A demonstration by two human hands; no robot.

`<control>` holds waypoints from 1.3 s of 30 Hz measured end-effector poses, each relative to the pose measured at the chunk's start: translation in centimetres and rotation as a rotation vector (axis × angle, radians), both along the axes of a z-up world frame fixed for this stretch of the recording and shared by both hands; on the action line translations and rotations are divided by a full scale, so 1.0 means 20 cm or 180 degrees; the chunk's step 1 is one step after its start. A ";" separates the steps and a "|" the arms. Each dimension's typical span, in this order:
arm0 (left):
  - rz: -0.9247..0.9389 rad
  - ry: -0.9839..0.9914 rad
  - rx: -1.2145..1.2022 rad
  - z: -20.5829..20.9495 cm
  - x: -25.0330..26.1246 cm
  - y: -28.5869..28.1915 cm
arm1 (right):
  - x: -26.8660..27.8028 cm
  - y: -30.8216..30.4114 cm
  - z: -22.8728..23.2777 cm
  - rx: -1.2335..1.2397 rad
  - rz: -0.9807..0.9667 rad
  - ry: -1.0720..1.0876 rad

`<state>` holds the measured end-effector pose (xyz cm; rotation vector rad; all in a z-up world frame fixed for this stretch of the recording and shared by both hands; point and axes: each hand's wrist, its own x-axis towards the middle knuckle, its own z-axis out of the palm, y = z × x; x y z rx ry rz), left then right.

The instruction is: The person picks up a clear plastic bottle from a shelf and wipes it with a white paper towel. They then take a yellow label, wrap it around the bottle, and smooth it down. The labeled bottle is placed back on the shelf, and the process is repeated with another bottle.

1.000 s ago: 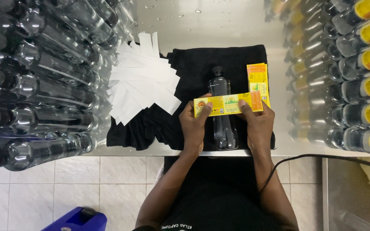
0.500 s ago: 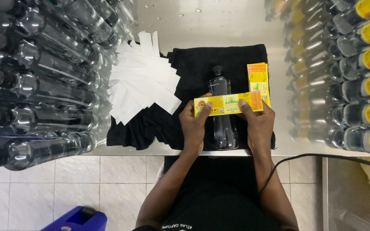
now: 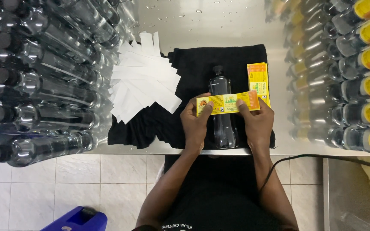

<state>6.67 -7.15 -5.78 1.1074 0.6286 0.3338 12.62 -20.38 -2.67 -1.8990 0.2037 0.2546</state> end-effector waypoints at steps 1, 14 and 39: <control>0.0013 -0.0013 0.0067 0.00 0.00 -0.01 | 0.00 -0.01 -0.02 -0.0115 0.0065 -0.0090; 0.0088 -0.0047 -0.0114 0.00 0.05 -0.14 | -0.07 -0.02 0.05 -0.0216 0.0168 -0.0691; 0.0947 -0.1852 0.1178 0.20 -0.22 -0.15 | -0.31 -0.13 -0.25 0.1455 0.0988 -0.1493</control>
